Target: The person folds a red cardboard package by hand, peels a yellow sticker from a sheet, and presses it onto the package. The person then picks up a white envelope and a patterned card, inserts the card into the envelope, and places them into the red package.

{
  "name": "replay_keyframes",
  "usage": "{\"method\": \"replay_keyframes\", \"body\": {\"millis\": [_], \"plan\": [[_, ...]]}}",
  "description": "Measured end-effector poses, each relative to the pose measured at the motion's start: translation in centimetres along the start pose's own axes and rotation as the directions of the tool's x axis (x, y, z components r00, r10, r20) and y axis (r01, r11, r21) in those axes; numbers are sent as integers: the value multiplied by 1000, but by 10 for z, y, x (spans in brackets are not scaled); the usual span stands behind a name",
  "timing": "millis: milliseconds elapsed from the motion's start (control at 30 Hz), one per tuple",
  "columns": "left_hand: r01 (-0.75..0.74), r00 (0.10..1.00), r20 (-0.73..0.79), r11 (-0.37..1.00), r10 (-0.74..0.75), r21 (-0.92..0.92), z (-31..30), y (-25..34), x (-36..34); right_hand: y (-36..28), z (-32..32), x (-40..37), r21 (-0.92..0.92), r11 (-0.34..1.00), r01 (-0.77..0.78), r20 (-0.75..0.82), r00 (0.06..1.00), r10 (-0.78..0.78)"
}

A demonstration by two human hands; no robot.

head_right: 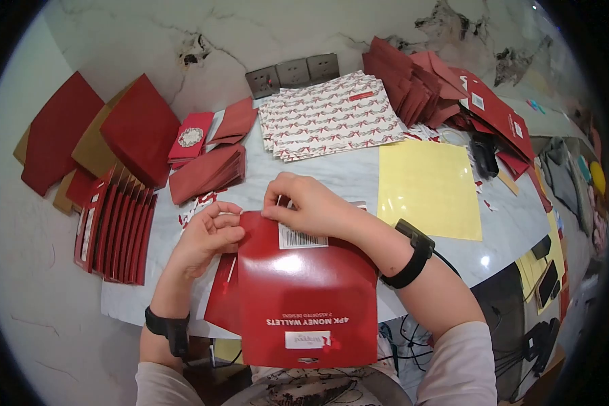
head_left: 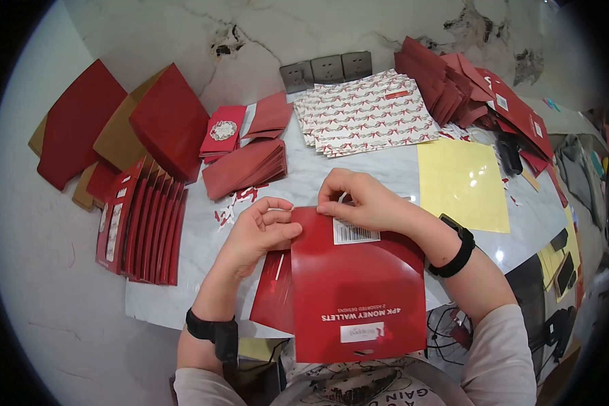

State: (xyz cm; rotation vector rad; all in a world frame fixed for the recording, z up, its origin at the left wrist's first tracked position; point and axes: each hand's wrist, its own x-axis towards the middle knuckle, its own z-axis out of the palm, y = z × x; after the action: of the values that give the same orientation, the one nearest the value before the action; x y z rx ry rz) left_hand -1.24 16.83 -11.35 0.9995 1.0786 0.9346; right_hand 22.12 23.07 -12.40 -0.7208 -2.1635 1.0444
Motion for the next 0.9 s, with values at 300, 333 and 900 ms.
{"method": "replay_keyframes", "body": {"millis": [300,333,900], "plan": [[-158,985,-72,987,157,-7,7,-13,7,16,-8,6,114,992,-53,-63,996,60],[-181,980,-89,983,178,-23,8,-12,6,16,-12,5,115,992,-54,-63,996,61],[17,1000,3,925,-17,-380,0,-13,8,19,-4,8,241,970,-35,-280,954,104]]}}
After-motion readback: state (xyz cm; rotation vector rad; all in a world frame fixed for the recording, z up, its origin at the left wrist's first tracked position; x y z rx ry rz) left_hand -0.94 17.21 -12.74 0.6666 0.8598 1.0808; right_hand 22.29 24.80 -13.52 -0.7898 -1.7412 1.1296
